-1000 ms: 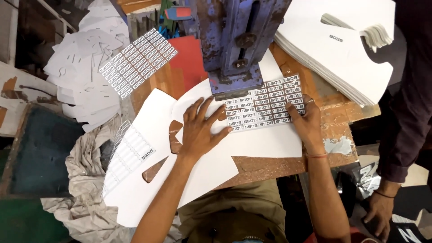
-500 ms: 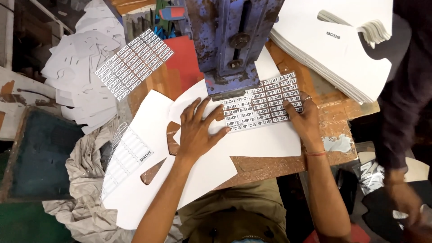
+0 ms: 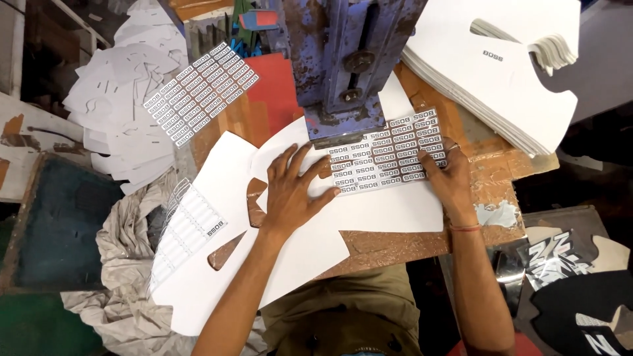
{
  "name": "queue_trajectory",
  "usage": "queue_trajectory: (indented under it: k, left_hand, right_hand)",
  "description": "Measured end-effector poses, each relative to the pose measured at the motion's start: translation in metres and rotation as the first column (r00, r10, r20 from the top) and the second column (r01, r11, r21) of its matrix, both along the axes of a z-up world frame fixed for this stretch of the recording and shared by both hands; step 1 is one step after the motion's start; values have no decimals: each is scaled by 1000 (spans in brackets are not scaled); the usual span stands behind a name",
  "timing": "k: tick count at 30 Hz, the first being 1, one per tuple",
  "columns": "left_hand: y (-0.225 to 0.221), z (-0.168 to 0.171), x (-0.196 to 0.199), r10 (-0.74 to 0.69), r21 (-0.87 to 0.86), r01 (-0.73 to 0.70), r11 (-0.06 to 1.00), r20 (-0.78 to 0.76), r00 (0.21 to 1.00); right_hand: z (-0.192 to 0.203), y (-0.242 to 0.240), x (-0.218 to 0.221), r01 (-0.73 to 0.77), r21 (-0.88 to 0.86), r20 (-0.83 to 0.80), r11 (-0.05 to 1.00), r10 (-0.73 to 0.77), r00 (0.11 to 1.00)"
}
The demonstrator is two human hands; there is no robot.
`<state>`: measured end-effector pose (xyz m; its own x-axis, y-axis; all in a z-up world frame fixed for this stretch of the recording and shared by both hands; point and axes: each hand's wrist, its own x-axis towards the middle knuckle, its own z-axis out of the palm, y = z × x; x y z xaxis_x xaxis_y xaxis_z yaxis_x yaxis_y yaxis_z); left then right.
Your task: Applying adhesive labels onto shoe-shaped components and pressing them using a manual stamping machine.
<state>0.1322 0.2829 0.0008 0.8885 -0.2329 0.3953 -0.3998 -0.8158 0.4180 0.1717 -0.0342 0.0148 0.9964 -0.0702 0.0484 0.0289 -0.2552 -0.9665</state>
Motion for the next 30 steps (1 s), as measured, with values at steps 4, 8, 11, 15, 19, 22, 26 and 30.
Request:
queue_trajectory:
  k: [4,8,11,15,19,22,26,30]
  left_hand:
    - [1,-2,-1,-6,-7,6,1000,6,1000]
    - [0,1,-2,-6,-4,6,1000,4,1000]
    - [1,2,-1,-8,-1,8,1000,9,1000]
    - [0,4,-2,-11,-12,11,1000,18,1000]
    - [0,5,0,-13,-22,14,1000,31,999]
    - [2,6,1,-34,-23,36,999,69,997]
    - [48,20,-18,-71,-28,72,997,61,996]
    - [149,21,-22,135,-125,-144,982,-81,988]
  right_hand:
    - [-1,-1,0,2,-13,-5,1000,-2,1000]
    - [-3,-1,2,-20,93,-16,995,21,1000]
    - [-4,-1,1,-3,49,-10,999,3,1000]
    - [-4,0,-1,-13,76,19,997,12,1000]
    - [-5,-2,1,-3,35,26,999,2,1000]
    - [-7,-4,2,4,-56,41,998,-1,999]
    - [24,-4,-51,18,-83,97,996,-10,995]
    - [-32,-32,-87,195,-403,230,894,-108,967]
